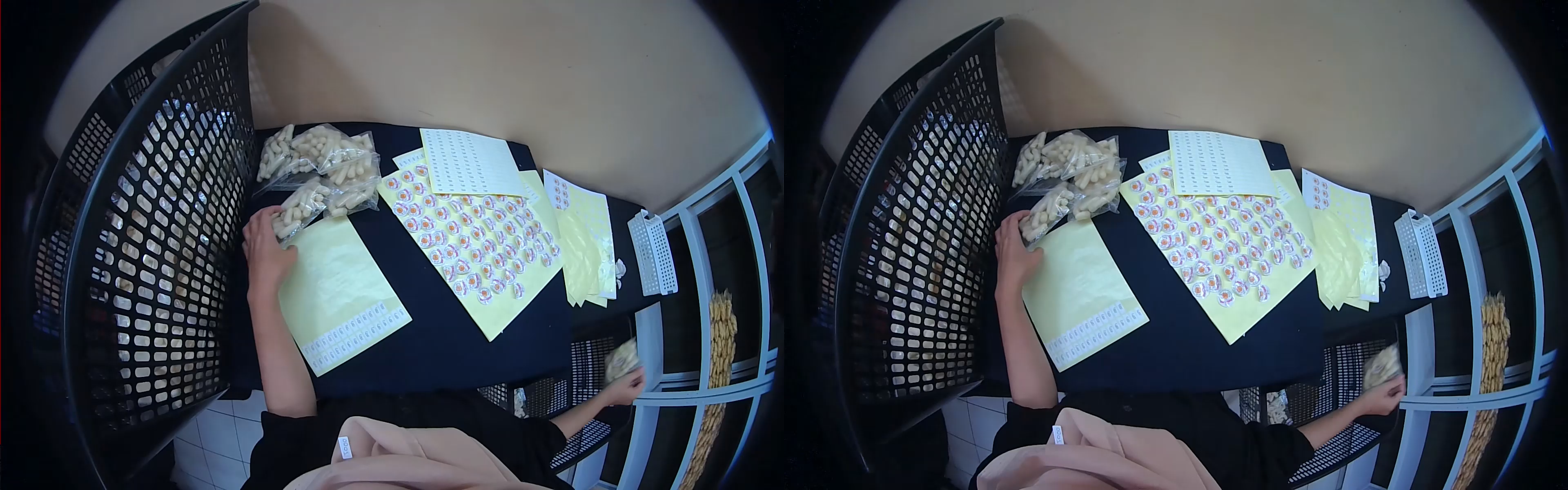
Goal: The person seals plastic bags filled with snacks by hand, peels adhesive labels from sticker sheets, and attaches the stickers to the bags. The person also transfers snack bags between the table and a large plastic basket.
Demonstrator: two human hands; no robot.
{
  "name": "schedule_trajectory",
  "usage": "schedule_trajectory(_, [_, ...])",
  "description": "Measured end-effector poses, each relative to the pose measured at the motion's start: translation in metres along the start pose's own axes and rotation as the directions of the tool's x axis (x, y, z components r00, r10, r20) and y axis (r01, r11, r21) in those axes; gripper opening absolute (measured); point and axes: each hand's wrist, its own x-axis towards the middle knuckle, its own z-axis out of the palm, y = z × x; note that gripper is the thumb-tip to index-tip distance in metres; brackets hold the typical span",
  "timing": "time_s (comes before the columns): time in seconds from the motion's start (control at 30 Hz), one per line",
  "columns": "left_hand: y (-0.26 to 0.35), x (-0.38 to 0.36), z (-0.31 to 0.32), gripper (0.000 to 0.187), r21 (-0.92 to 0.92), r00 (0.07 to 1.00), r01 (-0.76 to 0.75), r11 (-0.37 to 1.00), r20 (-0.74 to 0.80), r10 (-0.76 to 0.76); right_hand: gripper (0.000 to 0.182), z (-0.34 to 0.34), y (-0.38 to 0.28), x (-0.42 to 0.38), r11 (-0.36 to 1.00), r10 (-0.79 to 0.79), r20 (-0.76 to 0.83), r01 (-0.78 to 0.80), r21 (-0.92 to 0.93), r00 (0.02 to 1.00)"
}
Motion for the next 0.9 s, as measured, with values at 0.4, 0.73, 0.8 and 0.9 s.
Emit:
schedule_trajectory(0.4, [0.000,0.011,0.002,0.010,-0.415,0.953,-0.142,0.899,-0.303,0.011,0.035,-0.004,0.216,-0.216,0.451,0.702,0.552,-0.881,0.145,0.450])
schedule_trajectory(0.73, [0.037,-0.003,-0.017,0.015,-0.464,0.896,-0.372,0.804,-0.405,0.181,0.027,0.043,-0.047,-0.065,0.949,0.192,-0.252,-0.115,0.292,0.948])
schedule_trajectory(0.8, [0.050,-0.011,-0.023,0.027,-0.621,0.944,-0.326,0.712,-0.248,0.216,0.027,0.047,-0.113,-0.049,0.792,0.188,-0.192,-0.033,0.610,0.963])
schedule_trajectory(0.9, [0.059,-0.018,-0.022,0.034,-0.721,0.935,-0.351,0.597,-0.235,0.266,0.030,0.022,-0.223,-0.084,0.541,0.006,0.001,-0.004,0.841,1.000])
